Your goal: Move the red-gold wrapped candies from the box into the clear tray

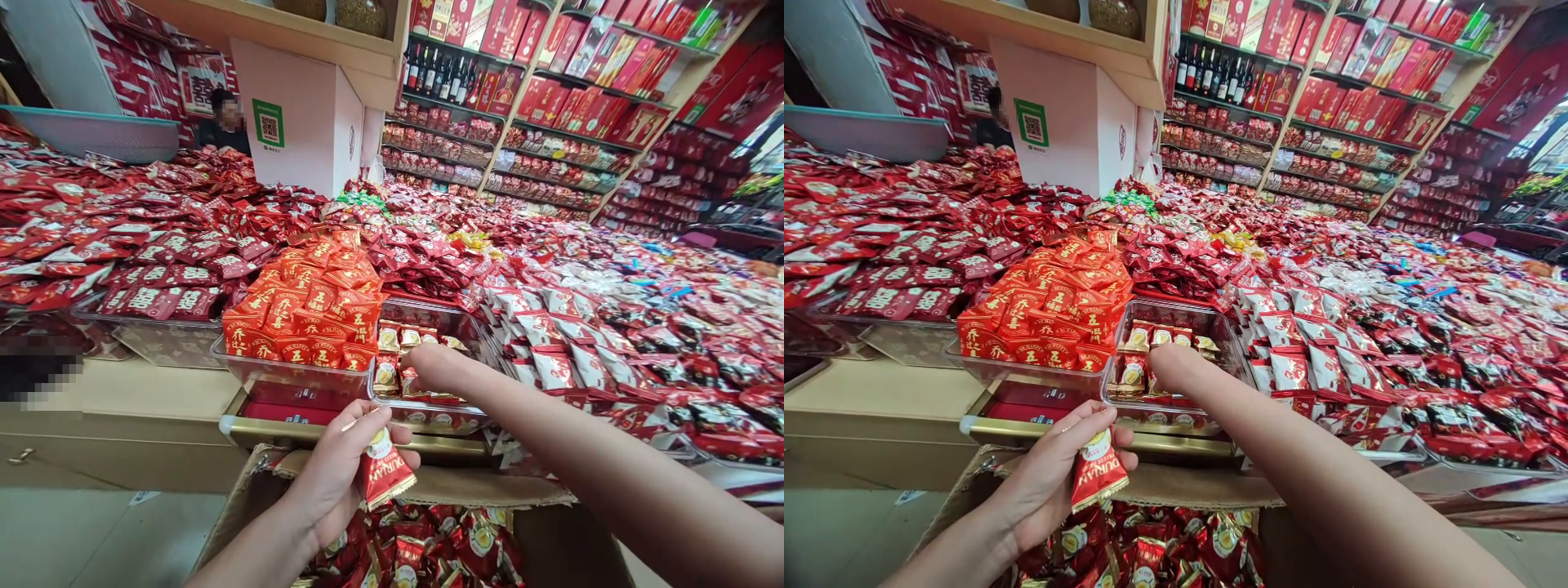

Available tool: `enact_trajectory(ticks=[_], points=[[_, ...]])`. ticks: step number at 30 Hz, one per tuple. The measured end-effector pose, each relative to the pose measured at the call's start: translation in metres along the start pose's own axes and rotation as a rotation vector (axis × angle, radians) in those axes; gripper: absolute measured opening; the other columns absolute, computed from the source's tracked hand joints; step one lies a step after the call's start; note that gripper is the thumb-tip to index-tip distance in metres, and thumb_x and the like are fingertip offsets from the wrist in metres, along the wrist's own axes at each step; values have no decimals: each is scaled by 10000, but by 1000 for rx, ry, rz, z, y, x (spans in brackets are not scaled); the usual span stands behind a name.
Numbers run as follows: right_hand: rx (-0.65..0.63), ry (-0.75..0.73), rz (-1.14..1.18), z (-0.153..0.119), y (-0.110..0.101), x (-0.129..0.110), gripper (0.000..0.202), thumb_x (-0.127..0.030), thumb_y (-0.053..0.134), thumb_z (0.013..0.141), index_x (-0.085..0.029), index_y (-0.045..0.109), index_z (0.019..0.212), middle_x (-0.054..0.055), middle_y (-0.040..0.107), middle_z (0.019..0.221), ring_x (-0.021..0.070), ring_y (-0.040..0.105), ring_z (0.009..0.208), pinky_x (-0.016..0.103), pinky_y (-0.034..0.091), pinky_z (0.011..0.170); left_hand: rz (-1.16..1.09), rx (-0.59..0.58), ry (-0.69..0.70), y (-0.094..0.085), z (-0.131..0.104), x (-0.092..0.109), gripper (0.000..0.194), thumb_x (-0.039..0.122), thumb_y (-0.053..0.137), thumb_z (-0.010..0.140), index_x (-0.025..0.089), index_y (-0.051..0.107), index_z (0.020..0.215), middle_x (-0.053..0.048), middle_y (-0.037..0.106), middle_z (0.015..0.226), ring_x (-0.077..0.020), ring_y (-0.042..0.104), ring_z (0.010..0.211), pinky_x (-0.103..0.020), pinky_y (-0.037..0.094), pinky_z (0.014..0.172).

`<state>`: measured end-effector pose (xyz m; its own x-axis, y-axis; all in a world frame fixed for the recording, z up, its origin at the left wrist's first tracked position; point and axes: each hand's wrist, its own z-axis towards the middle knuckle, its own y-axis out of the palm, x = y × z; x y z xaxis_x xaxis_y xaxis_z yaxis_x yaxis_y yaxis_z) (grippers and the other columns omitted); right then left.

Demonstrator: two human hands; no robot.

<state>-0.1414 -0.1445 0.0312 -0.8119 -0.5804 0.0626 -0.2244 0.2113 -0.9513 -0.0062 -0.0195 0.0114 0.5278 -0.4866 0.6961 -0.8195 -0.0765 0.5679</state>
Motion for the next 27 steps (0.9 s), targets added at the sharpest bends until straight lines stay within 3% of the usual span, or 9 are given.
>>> enact_trajectory(ticks=[6, 12, 20, 27], points=[[-10, 33, -58, 6, 8, 2, 279, -240, 615, 664, -159, 642, 930, 131, 667, 901, 263, 617, 853, 293, 465, 635, 56, -45, 10, 2, -2, -1, 171, 287, 567, 767, 190, 429, 794, -10, 634, 650, -164, 640, 549, -210, 453, 456], [17, 58, -76, 6, 10, 3, 219, -175, 492, 746, -128, 652, 889, 149, 664, 895, 249, 619, 846, 293, 458, 650, 136, -46, 47, 8, -5, -3, 173, 304, 558, 764, 190, 428, 778, 5, 622, 627, -152, 628, 532, -193, 422, 447], [-5, -21, -47, 3, 10, 2, 306, -264, 565, 679, -146, 614, 957, 116, 656, 935, 222, 606, 851, 246, 433, 640, 272, -88, 82, 6, -5, -8, 154, 304, 524, 790, 180, 436, 770, 14, 619, 621, -141, 633, 538, -192, 427, 479], [-112, -15, -44, 8, 7, 3, 353, -303, 588, 649, -112, 624, 944, 141, 658, 924, 243, 610, 827, 265, 438, 619, 300, -109, 104, 4, -2, -10, 178, 324, 534, 786, 175, 438, 766, 13, 619, 633, -152, 640, 560, -214, 441, 511]])
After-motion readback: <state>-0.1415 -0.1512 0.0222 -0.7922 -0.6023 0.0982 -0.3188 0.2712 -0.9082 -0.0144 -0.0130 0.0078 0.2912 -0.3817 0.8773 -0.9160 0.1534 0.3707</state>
